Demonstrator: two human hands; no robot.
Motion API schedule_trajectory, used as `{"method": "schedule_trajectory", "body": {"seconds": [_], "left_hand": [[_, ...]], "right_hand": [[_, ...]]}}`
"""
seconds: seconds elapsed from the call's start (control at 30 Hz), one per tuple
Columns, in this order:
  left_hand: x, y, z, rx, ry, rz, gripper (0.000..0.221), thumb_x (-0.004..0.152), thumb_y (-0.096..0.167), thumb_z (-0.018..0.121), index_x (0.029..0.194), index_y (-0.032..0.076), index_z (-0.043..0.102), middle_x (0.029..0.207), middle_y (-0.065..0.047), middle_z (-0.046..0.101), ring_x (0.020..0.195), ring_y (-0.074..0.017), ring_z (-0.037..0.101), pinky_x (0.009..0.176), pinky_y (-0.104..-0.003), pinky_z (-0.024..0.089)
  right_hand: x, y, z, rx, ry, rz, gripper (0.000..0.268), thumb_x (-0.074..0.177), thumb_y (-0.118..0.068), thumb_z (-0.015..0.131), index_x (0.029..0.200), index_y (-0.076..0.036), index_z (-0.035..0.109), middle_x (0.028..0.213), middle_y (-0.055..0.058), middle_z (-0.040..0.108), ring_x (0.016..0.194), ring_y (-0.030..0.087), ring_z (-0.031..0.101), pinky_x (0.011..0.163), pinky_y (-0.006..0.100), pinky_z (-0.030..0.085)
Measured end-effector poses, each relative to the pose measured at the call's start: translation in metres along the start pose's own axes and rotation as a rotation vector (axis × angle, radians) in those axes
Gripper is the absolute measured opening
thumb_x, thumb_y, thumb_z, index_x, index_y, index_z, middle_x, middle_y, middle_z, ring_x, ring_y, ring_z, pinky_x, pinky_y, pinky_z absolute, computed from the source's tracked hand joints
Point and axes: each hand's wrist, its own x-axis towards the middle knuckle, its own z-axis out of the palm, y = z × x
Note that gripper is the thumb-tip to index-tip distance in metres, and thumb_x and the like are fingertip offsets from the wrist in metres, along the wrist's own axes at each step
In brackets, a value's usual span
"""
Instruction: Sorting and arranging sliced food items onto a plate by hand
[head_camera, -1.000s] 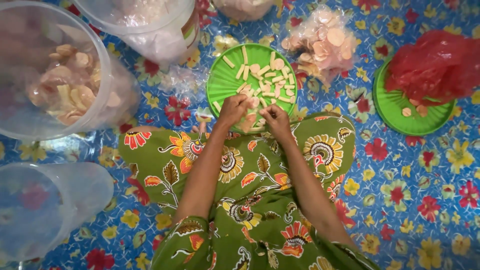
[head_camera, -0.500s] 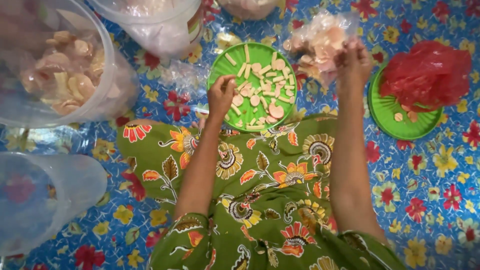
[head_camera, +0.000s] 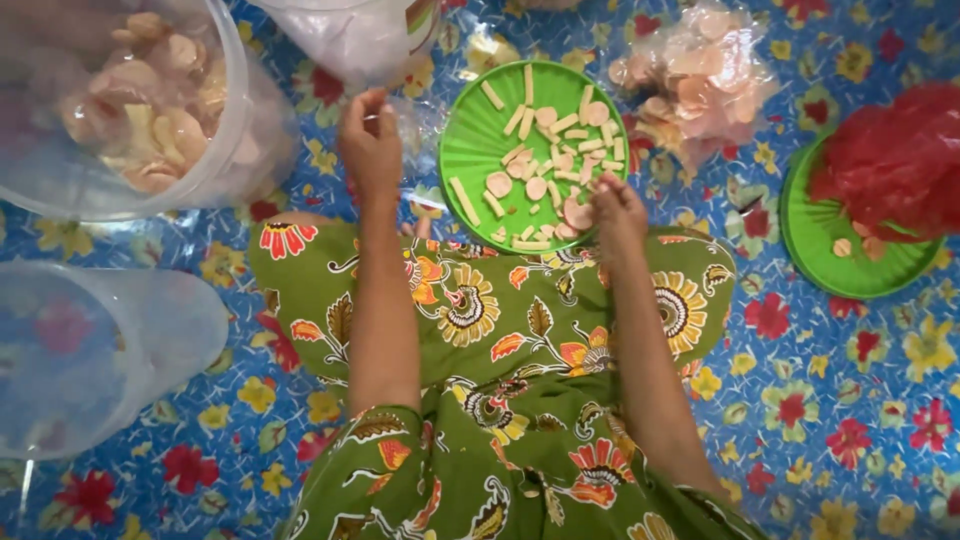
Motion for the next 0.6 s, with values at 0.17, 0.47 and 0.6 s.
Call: {"method": "schedule_trajectory", "body": {"seconds": [0.17,0.47,0.6], "left_hand": [[0.000,-0.047,0.002,0.294,-0.125,-0.015,0.011,0.072,0.012,0.064,0.081,0.017,0.068,0.073,-0.007,0.062,0.070,-0.0283,0.064,0.063,-0.033,0.053],[-0.009,-0.007,0.016,0.767,-0.730,-0.211,0.067,0.048,0.036,0.088,0.106,0.024,0.056,0.109,-0.004,0.046,0.100,-0.0354,0.052,0.077,-0.054,0.048],[-0.012,-0.033,0.029,0.858,-0.819,-0.247,0.042,0.062,0.021,0.077,0.099,0.019,0.057,0.111,-0.007,0.044,0.104,-0.0349,0.048,0.079,-0.052,0.046]], "right_hand": [[0.006,0.021,-0.002,0.142,-0.039,0.069,0.025,0.085,-0.008,0.060,0.110,-0.007,0.059,0.098,0.007,0.064,0.075,0.013,0.065,0.064,0.027,0.057],[0.037,0.052,-0.021,0.092,-0.080,0.065,0.022,0.088,-0.012,0.060,0.110,-0.009,0.058,0.099,0.005,0.064,0.080,0.014,0.066,0.065,0.028,0.058],[0.037,0.050,-0.018,0.081,-0.082,0.065,0.022,0.087,-0.012,0.061,0.109,-0.010,0.059,0.099,0.006,0.065,0.080,0.013,0.066,0.067,0.027,0.059]]}}
